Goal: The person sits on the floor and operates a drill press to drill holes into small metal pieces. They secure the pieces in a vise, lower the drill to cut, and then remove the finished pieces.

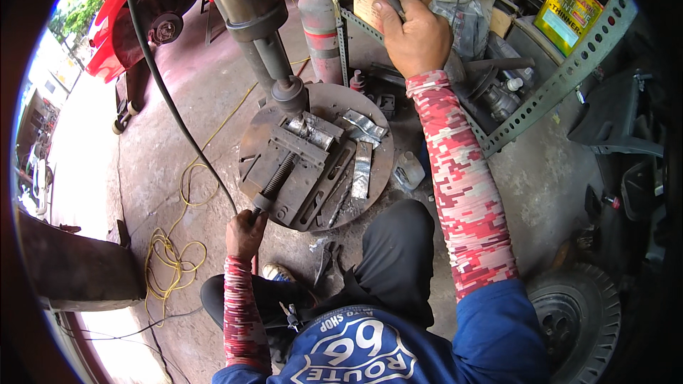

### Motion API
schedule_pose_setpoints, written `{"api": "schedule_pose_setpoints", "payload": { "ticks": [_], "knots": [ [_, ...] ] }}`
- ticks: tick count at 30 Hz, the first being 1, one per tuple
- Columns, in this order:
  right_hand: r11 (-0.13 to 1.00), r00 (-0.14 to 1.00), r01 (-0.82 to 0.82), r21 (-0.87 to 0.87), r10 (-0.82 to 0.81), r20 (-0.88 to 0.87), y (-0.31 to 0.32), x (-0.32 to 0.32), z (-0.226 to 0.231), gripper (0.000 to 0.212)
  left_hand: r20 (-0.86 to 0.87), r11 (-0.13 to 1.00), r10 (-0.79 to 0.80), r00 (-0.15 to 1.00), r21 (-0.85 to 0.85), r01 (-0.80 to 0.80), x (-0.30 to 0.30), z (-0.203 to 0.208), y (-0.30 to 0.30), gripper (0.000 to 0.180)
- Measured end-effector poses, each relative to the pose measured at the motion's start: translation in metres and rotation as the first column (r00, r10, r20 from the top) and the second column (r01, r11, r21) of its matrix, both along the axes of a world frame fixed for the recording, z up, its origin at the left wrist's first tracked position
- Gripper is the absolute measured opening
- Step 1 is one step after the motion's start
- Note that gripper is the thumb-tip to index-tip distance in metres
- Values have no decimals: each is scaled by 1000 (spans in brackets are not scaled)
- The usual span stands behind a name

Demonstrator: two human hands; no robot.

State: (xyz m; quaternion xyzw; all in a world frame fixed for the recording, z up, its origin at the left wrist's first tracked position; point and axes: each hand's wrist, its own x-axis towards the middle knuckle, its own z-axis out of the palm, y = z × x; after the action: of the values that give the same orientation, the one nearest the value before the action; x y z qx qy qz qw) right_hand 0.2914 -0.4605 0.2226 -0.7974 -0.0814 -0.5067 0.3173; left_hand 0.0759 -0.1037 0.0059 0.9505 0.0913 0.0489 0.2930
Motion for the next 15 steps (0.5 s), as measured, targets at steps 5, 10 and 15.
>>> {"api": "schedule_pose_setpoints", "payload": {
  "ticks": [5, 10, 15],
  "knots": [
    [1000, 1000, 10, -7, -10, -6, 0, 1, 0, 30, 0, 1000, 0, 1000, 16, 0, 0, 4, -2, 43],
    [1000, 999, -7, 6, 6, 34, 1, -1, 0, 30, -16, 1000, 26, 1000, 11, -26, 0, 4, -3, 44],
    [1000, 1000, 1, 2, -1, 12, 1, -2, 0, 31, 3, 1000, 14, 1000, 5, -14, 1, 3, -3, 44]
  ]
}}
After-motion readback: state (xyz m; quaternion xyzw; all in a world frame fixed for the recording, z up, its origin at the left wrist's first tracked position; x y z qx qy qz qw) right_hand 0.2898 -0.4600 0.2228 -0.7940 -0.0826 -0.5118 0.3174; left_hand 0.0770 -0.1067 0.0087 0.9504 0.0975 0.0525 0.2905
